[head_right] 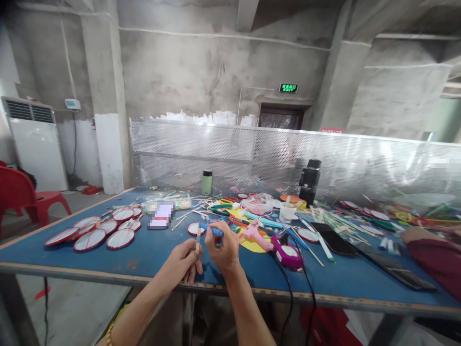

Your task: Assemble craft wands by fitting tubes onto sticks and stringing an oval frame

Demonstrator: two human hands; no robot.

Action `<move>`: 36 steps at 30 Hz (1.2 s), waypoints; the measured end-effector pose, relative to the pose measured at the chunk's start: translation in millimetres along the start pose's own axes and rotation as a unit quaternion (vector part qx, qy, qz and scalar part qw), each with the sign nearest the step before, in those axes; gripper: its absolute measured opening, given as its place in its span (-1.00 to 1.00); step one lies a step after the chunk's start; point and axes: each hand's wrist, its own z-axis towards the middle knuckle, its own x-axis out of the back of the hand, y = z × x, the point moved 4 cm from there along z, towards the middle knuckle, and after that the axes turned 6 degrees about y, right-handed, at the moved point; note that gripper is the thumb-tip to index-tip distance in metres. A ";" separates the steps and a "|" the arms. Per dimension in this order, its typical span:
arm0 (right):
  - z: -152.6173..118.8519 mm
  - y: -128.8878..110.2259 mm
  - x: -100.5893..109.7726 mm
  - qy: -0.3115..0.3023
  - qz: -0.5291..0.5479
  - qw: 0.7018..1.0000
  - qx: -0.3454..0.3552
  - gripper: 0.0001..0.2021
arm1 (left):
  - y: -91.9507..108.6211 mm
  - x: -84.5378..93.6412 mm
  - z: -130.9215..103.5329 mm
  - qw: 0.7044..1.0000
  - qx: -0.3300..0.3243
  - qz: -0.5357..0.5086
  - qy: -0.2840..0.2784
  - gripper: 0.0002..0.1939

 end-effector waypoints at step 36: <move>-5.3 0.6 0.6 0.000 0.009 1.000 0.021 -0.91 | -2.2 0.8 0.4 1.000 -0.003 -0.002 0.000 -0.92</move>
